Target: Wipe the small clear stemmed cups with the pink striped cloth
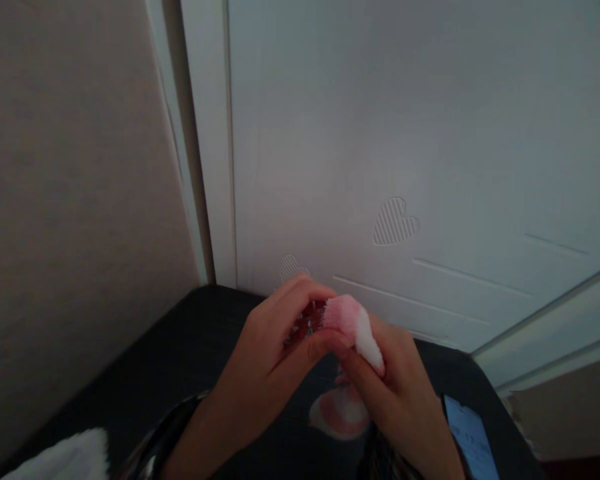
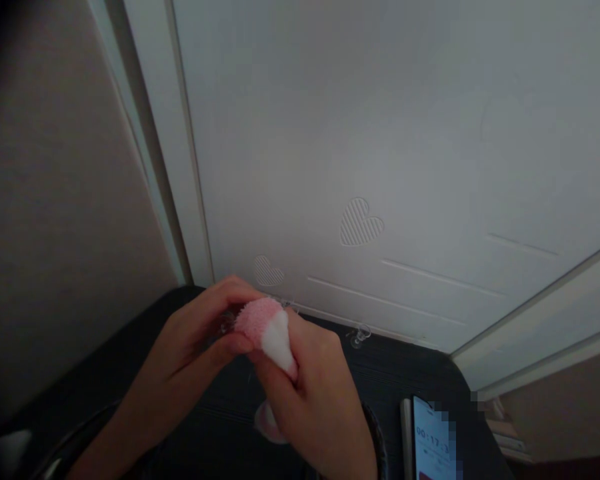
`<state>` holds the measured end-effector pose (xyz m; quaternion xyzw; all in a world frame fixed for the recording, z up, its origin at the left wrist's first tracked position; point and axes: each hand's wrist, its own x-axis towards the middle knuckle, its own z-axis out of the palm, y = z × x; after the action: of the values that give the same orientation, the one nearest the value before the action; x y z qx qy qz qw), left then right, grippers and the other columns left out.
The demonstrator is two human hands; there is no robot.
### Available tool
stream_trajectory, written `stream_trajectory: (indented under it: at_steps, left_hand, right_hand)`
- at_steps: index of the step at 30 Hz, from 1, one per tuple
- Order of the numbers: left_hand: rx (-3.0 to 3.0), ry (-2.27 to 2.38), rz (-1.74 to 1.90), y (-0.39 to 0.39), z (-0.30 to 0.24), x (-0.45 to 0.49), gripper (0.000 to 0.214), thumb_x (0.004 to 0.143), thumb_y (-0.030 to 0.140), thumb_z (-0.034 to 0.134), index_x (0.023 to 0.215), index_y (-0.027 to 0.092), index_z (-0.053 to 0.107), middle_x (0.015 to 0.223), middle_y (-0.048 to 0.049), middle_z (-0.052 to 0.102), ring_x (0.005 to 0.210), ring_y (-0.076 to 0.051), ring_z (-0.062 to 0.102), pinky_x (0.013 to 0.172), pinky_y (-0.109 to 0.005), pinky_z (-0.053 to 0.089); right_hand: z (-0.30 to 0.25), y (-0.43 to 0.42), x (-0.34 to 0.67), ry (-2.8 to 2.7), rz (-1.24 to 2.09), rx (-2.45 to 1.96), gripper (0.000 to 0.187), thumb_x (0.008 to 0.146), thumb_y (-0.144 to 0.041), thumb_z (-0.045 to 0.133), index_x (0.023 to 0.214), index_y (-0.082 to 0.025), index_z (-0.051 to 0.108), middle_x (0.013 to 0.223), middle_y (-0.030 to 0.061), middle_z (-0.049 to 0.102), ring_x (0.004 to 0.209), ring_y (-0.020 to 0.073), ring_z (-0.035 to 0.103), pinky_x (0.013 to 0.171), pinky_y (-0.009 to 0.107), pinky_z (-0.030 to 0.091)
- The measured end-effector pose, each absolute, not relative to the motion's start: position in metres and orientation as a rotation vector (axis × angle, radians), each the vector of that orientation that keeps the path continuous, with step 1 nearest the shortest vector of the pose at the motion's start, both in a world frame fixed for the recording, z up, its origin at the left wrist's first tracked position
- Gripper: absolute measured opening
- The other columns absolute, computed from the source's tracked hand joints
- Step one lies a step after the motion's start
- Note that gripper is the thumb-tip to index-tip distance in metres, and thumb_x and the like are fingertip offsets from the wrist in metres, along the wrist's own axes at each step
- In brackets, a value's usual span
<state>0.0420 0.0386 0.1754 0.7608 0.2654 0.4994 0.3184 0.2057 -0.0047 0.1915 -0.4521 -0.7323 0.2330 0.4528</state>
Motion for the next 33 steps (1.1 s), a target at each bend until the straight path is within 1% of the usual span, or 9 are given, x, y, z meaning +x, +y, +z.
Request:
stream_trajectory:
  at_steps: [2,4,6,8,11,14,18,28,33]
  left_hand:
    - [1.922,0.697,1.347,0.038,0.174,0.043,0.019,0.097,0.029,0.064,0.115,0.028,0.062,0.095,0.0011,0.063,0.081,-0.016,0.061,0.067,-0.025,0.047]
    - [1.841,0.667,1.395,0.036,0.172,0.045,0.046,0.094,0.025,0.069,0.134,0.036,0.050,0.101,0.0020,0.062,0.084,-0.014,0.062,0.067,-0.022,0.049]
    - [1.830,0.619,1.432,0.034,0.170,0.047,0.069,0.088,0.021,0.077,0.143,0.041,0.041,0.106,0.0021,0.062,0.087,-0.014,0.062,0.066,-0.021,0.051]
    - [1.864,0.614,1.447,0.033,0.170,0.047,0.079,0.083,0.018,0.081,0.145,0.042,0.039,0.113,0.0018,0.062,0.088,-0.014,0.060,0.066,-0.020,0.052]
    - [1.901,0.652,1.444,0.034,0.170,0.045,0.068,0.089,0.015,0.075,0.142,0.044,0.043,0.116,0.0038,0.063,0.092,-0.012,0.061,0.071,-0.019,0.053]
    - [1.953,0.665,1.473,0.038,0.170,0.041,0.045,0.095,0.018,0.068,0.130,0.041,0.054,0.114,0.0059,0.064,0.098,-0.011,0.062,0.078,-0.018,0.053]
    - [2.001,0.715,1.483,0.040,0.173,0.039,0.025,0.095,0.023,0.069,0.115,0.036,0.062,0.106,0.0082,0.066,0.089,-0.008,0.063,0.079,-0.017,0.050]
    - [1.707,0.570,1.473,0.027,0.177,0.041,0.019,0.087,0.022,0.079,0.099,0.030,0.066,0.081,0.0087,0.067,0.069,-0.007,0.062,0.065,-0.015,0.049]
    - [1.380,0.448,1.376,0.024,0.181,0.047,0.020,0.083,0.033,0.082,0.090,0.025,0.065,0.068,0.0077,0.065,0.056,-0.007,0.058,0.050,-0.014,0.046]
  right_hand:
    - [0.192,-0.006,0.205,-1.790,0.590,-1.131,0.021,0.097,-0.032,0.060,0.082,-0.020,0.066,0.063,-0.0044,0.058,0.056,0.0107,0.050,0.055,0.022,0.039]
    - [0.192,-0.007,0.207,-1.729,0.627,-1.153,0.026,0.097,-0.037,0.060,0.078,-0.020,0.066,0.063,-0.0035,0.058,0.056,0.0117,0.051,0.054,0.024,0.039]
    - [0.190,-0.008,0.209,-1.610,0.693,-1.164,0.033,0.096,-0.043,0.060,0.073,-0.020,0.064,0.061,-0.0026,0.057,0.056,0.0129,0.051,0.053,0.024,0.040]
    - [0.186,-0.009,0.211,-1.445,0.811,-1.153,0.036,0.094,-0.047,0.061,0.070,-0.020,0.062,0.060,-0.0023,0.055,0.054,0.0132,0.051,0.051,0.024,0.041]
    - [0.179,-0.008,0.211,-1.174,0.975,-1.097,0.038,0.089,-0.052,0.067,0.068,-0.021,0.060,0.061,-0.0029,0.053,0.052,0.0117,0.049,0.046,0.023,0.045]
    - [0.172,-0.006,0.210,-1.009,1.027,-1.081,0.039,0.084,-0.054,0.072,0.069,-0.021,0.059,0.063,-0.0032,0.053,0.051,0.0108,0.048,0.043,0.021,0.047]
    - [0.170,-0.006,0.209,-0.985,1.064,-1.042,0.039,0.084,-0.053,0.074,0.069,-0.020,0.059,0.063,-0.0026,0.053,0.054,0.0105,0.050,0.043,0.018,0.048]
    - [0.173,-0.009,0.206,-0.900,1.154,-1.062,0.039,0.078,-0.057,0.078,0.074,-0.020,0.067,0.061,-0.0023,0.059,0.044,0.0094,0.053,0.039,0.019,0.049]
    - [0.170,-0.007,0.209,-0.950,1.148,-1.061,0.039,0.079,-0.058,0.077,0.075,-0.020,0.069,0.060,-0.0018,0.058,0.045,0.0109,0.053,0.039,0.021,0.049]
